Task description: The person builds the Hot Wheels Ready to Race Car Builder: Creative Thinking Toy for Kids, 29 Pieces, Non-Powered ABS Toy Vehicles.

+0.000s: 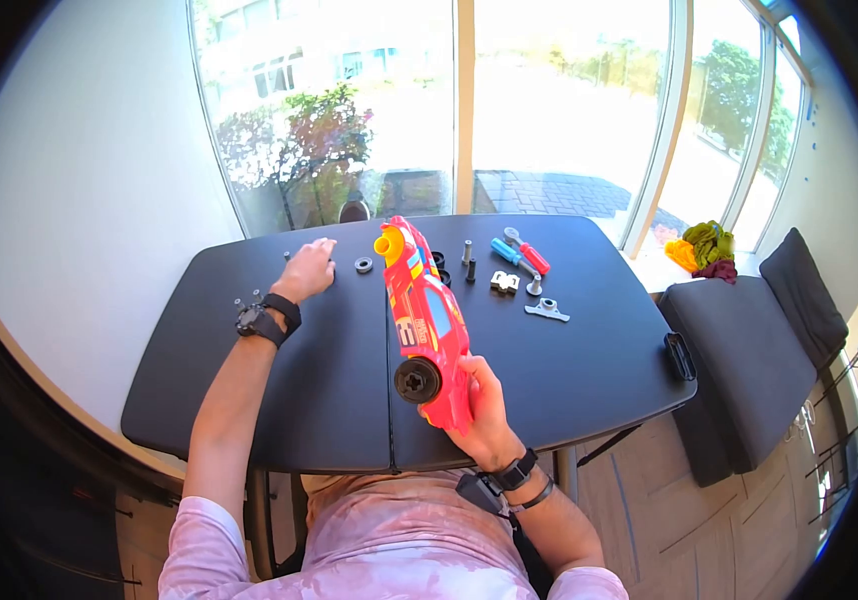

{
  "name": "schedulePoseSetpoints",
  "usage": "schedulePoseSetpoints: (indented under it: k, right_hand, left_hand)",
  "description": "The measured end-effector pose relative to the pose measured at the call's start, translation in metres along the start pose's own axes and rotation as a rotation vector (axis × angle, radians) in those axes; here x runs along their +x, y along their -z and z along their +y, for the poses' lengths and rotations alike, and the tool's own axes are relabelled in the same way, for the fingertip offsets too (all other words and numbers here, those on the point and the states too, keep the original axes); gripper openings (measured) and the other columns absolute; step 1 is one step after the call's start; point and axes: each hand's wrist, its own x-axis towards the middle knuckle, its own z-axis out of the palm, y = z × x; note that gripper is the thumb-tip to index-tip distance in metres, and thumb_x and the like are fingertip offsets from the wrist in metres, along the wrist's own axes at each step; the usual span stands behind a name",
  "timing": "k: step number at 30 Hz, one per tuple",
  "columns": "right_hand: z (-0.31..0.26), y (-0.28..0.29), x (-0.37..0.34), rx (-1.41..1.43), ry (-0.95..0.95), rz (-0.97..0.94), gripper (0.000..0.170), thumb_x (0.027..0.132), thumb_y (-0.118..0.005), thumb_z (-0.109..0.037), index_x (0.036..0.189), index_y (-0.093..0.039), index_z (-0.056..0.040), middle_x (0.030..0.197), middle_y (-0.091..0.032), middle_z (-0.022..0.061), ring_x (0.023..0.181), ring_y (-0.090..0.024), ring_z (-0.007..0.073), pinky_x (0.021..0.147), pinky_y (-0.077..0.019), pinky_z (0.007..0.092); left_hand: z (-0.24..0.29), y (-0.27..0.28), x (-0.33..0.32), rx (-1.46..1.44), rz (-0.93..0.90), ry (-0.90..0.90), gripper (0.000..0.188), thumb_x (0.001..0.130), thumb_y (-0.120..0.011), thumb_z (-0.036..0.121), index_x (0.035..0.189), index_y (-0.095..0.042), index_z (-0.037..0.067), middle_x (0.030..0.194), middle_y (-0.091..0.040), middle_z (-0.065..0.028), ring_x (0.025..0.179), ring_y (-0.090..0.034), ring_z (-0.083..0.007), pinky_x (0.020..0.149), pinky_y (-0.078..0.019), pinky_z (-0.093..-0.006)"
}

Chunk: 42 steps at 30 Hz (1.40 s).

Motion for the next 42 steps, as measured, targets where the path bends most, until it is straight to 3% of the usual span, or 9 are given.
schedulePoseSetpoints:
  k: [6,9,12,15,18,28,34,37,42]
  right_hand:
    - [0.000,0.005,0.002,0.002,-0.022,-0.018,0.046,0.109,-0.049,-0.038,0.134,-0.065,-0.0024,0.117,-0.075,0.0111,0.096,-0.070,0.0226,0.077,-0.0550,0.0393]
    - [0.000,0.007,0.003,-0.012,-0.027,-0.052,0.046,0.109,-0.051,-0.039,0.133,-0.066,-0.0026,0.116,-0.075,0.0112,0.095,-0.070,0.0225,0.077,-0.0552,0.0395]
    - [-0.002,-0.002,-0.001,-0.013,-0.029,0.022,0.046,0.109,-0.052,-0.039,0.132,-0.066,-0.0028,0.116,-0.076,0.0113,0.095,-0.070,0.0225,0.077,-0.0553,0.0391]
    - [0.000,0.000,-0.001,-0.021,-0.008,0.019,0.044,0.109,-0.053,-0.039,0.130,-0.067,-0.0033,0.115,-0.076,0.0112,0.096,-0.071,0.0222,0.078,-0.0555,0.0386]
    - [0.001,0.007,0.002,0.003,-0.001,-0.018,0.042,0.109,-0.052,-0.038,0.130,-0.067,-0.0038,0.116,-0.076,0.0111,0.098,-0.071,0.0218,0.078,-0.0556,0.0377]
    - [0.000,0.007,0.001,0.051,-0.005,-0.039,0.042,0.110,-0.052,-0.036,0.132,-0.066,-0.0031,0.121,-0.075,0.0120,0.102,-0.073,0.0230,0.085,-0.0605,0.0385]
    - [-0.001,0.008,0.002,0.081,-0.025,-0.042,0.041,0.109,-0.053,-0.035,0.130,-0.067,-0.0026,0.119,-0.076,0.0122,0.105,-0.074,0.0234,0.088,-0.0620,0.0381]
    - [-0.001,0.010,0.002,0.070,-0.017,-0.037,0.041,0.109,-0.053,-0.035,0.130,-0.067,-0.0019,0.119,-0.076,0.0121,0.106,-0.074,0.0232,0.089,-0.0619,0.0381]
    - [0.000,0.016,0.002,0.077,-0.034,-0.038,0.041,0.108,-0.054,-0.033,0.132,-0.065,-0.0013,0.122,-0.074,0.0126,0.108,-0.073,0.0226,0.089,-0.0602,0.0375]
  left_hand:
    - [-0.022,-0.024,-0.003,0.038,-0.161,0.031,0.035,0.104,-0.067,0.016,0.136,-0.067,0.001,0.135,-0.071,-0.0241,0.127,-0.069,-0.0439,0.108,-0.0578,-0.0545]
    - [-0.005,0.009,-0.014,-0.046,-0.057,0.048,0.037,0.101,-0.075,0.017,0.134,-0.070,0.001,0.136,-0.073,-0.0243,0.121,-0.073,-0.0399,0.105,-0.0605,-0.0475]
    - [0.034,0.064,-0.017,-0.556,0.075,0.142,0.042,0.096,-0.086,0.021,0.131,-0.074,0.001,0.126,-0.079,-0.0195,0.110,-0.076,-0.0286,0.098,-0.0617,-0.0409]
    - [0.069,0.106,-0.021,-0.956,0.229,0.048,0.048,0.092,-0.093,0.021,0.133,-0.075,0.003,0.124,-0.080,-0.0082,0.115,-0.073,-0.0139,0.096,-0.0598,-0.0318]
    - [0.111,0.151,-0.037,-1.147,0.339,-0.139,0.045,0.092,-0.093,0.018,0.132,-0.078,0.006,0.118,-0.081,-0.0029,0.109,-0.072,-0.0118,0.093,-0.0579,-0.0304]
    - [0.145,0.167,-0.060,-0.900,0.290,-0.392,0.046,0.085,-0.098,0.018,0.128,-0.082,0.011,0.123,-0.081,-0.0046,0.107,-0.072,-0.0127,0.086,-0.0565,-0.0307]
    - [0.145,0.158,-0.062,-0.948,0.365,-0.395,0.042,0.088,-0.096,0.019,0.127,-0.084,0.010,0.138,-0.074,-0.0096,0.120,-0.068,-0.0159,0.088,-0.0577,-0.0329]
    - [0.140,0.152,-0.061,-0.925,0.507,-0.444,0.028,0.094,-0.091,0.029,0.113,-0.085,0.009,0.126,-0.077,-0.0116,0.104,-0.073,-0.0196,0.086,-0.0574,-0.0329]
    - [0.104,0.131,-0.043,-1.163,0.431,-0.142,0.033,0.107,-0.072,0.035,0.105,-0.080,0.002,0.122,-0.074,-0.0117,0.099,-0.071,-0.0175,0.082,-0.0562,-0.0315]
